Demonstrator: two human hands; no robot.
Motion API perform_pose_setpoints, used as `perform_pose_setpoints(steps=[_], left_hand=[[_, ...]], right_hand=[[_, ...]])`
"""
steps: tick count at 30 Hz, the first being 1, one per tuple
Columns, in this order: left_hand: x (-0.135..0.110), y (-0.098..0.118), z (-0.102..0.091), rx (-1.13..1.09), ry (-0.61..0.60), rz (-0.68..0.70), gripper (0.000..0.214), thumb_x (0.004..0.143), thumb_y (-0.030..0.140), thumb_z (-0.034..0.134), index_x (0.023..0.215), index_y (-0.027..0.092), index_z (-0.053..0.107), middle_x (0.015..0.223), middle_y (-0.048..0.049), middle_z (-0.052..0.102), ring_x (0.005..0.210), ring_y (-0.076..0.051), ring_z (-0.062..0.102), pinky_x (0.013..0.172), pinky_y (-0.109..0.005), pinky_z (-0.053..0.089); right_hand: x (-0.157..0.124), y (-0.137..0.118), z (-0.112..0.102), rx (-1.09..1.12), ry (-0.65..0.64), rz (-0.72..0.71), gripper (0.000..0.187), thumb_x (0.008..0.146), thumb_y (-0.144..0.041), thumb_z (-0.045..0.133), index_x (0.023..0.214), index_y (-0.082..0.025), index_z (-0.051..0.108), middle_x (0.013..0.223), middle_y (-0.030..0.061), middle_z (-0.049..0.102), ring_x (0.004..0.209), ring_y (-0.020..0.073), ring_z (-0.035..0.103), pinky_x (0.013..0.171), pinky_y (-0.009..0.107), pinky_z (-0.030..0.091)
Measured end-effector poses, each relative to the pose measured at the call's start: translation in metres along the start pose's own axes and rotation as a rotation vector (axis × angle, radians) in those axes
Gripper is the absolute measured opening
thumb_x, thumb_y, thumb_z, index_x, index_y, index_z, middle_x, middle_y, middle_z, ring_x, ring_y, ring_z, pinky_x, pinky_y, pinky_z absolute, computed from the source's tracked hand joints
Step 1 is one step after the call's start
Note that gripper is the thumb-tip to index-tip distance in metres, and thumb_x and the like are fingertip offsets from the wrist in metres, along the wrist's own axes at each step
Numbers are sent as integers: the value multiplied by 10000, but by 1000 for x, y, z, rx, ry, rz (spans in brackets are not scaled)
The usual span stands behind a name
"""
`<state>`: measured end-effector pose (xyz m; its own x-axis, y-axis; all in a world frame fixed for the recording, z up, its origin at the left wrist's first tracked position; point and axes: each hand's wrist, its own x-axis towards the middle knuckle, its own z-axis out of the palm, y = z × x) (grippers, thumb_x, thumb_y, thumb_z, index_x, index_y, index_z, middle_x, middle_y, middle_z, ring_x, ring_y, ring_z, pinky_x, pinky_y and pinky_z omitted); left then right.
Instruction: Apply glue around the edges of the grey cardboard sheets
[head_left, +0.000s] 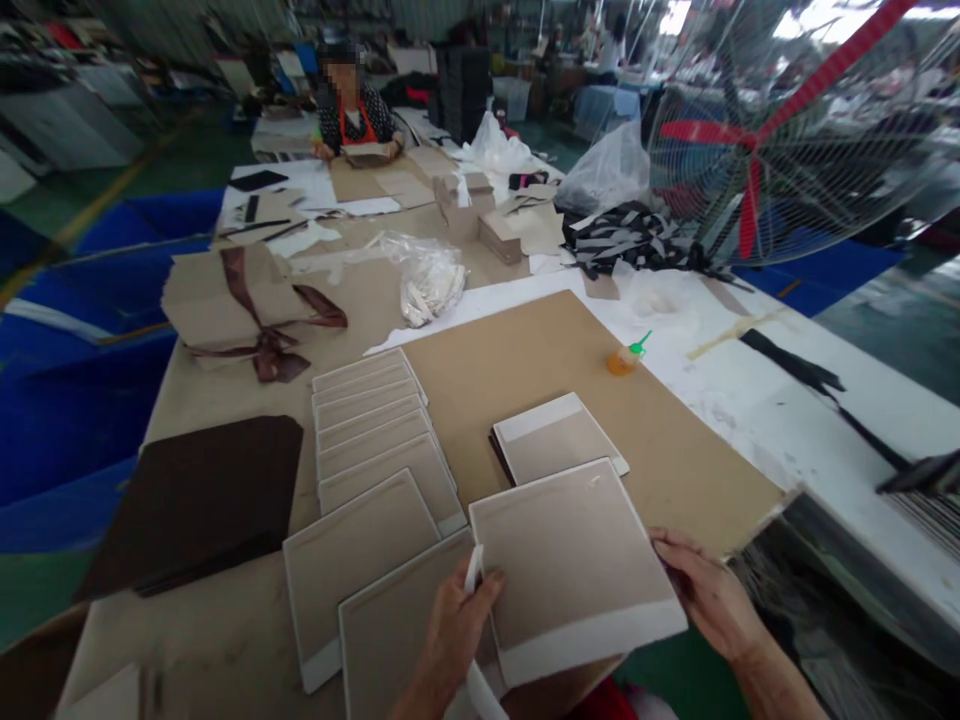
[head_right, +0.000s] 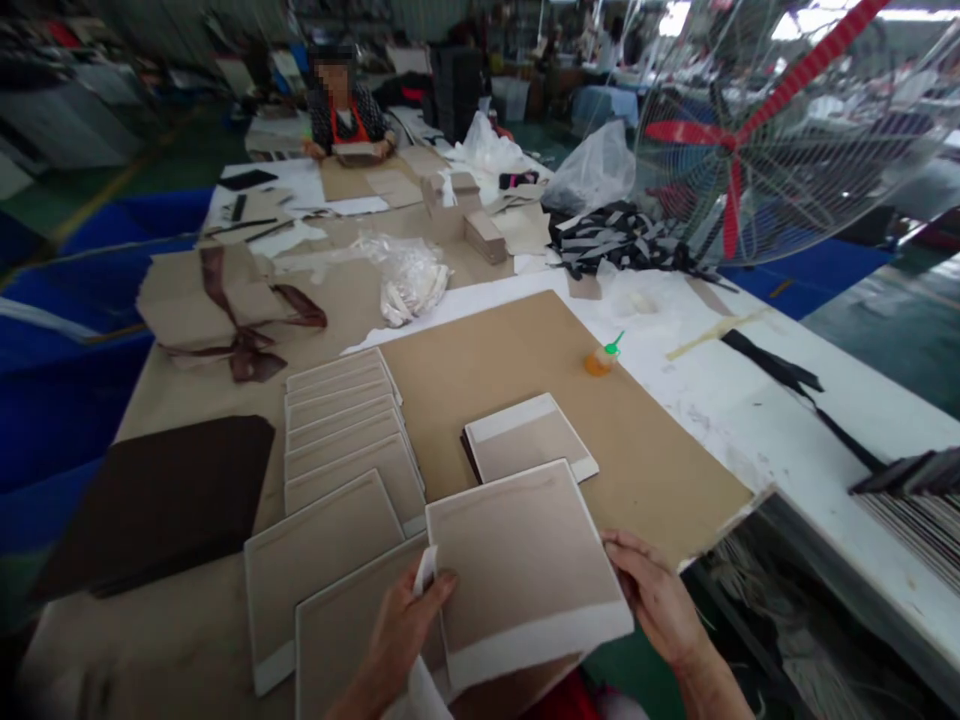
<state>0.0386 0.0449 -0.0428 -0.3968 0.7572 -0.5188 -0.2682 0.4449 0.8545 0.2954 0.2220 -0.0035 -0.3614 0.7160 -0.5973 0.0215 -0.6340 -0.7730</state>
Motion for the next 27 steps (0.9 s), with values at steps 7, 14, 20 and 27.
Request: perform_pose_setpoints(steps=[7,14,20,27], left_hand=[[-35,-28,-37,229,246,-13,456,804,494,575,1059,133,684,898,-71,761,841,-271,700,760,-345,537],[-69,-41,-52,319,417,-68,444,817,453,560,1127,145,639,1013,-90,749,958,-269,692,839,-352,523],[-104,-68,-62,390,490,-131,417,861,326,528,1225,136,596,1203,-155,690,1138,-263,642,976,-369,470],[-133,-100,-77,559,530,-193,464,912,293,452,1338,110,466,1212,-191,679,1086,-281,676,935,-393,493]], right_hand=[[18,46,52,-370,-182,7,535,760,-596,675,1117,-199,647,978,72,742,824,257,697,717,369,558],[24,91,74,-606,-202,0,511,759,-600,599,1055,-187,653,903,63,742,819,266,691,708,373,545],[16,113,73,-826,-206,-64,455,752,-558,604,1000,-191,707,895,65,744,847,287,686,766,397,529],[-3,146,88,-1009,-205,-183,562,797,-490,570,1256,-169,626,922,69,717,847,264,663,821,403,514]])
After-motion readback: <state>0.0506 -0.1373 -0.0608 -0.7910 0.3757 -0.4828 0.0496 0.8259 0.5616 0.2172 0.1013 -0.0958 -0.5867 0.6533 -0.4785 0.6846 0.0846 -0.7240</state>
